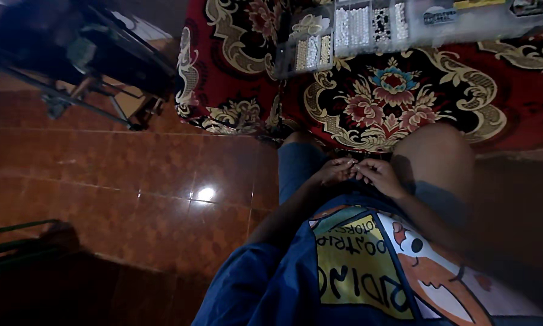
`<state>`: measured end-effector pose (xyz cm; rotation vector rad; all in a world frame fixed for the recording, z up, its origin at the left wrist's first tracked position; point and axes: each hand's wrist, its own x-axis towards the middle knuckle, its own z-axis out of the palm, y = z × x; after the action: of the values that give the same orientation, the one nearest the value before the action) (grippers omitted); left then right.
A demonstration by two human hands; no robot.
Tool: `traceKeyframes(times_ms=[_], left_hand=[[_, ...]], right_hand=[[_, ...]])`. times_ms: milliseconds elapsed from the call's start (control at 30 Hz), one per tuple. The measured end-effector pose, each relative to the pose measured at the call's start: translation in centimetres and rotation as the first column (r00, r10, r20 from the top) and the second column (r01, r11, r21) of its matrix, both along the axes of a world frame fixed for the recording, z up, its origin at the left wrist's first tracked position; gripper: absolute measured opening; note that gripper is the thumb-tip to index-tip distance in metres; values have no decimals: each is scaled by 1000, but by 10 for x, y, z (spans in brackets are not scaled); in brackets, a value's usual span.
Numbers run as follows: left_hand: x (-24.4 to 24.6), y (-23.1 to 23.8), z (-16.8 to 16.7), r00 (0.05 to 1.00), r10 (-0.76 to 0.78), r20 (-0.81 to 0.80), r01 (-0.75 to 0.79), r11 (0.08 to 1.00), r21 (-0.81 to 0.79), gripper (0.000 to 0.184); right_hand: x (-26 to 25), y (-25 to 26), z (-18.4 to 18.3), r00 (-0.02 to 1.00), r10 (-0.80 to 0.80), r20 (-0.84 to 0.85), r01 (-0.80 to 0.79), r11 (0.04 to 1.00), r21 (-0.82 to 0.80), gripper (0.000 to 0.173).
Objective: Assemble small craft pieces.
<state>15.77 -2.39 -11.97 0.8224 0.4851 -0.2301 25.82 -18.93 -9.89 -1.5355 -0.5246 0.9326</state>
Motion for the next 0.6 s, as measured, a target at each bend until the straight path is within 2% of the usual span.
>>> traceKeyframes(times_ms=[600], left_hand=[[1,0,4,1000,-2,-7,2,999,43,19]], right_hand=[[1,0,0,1000,10,-2,-10,1000,-30,16]])
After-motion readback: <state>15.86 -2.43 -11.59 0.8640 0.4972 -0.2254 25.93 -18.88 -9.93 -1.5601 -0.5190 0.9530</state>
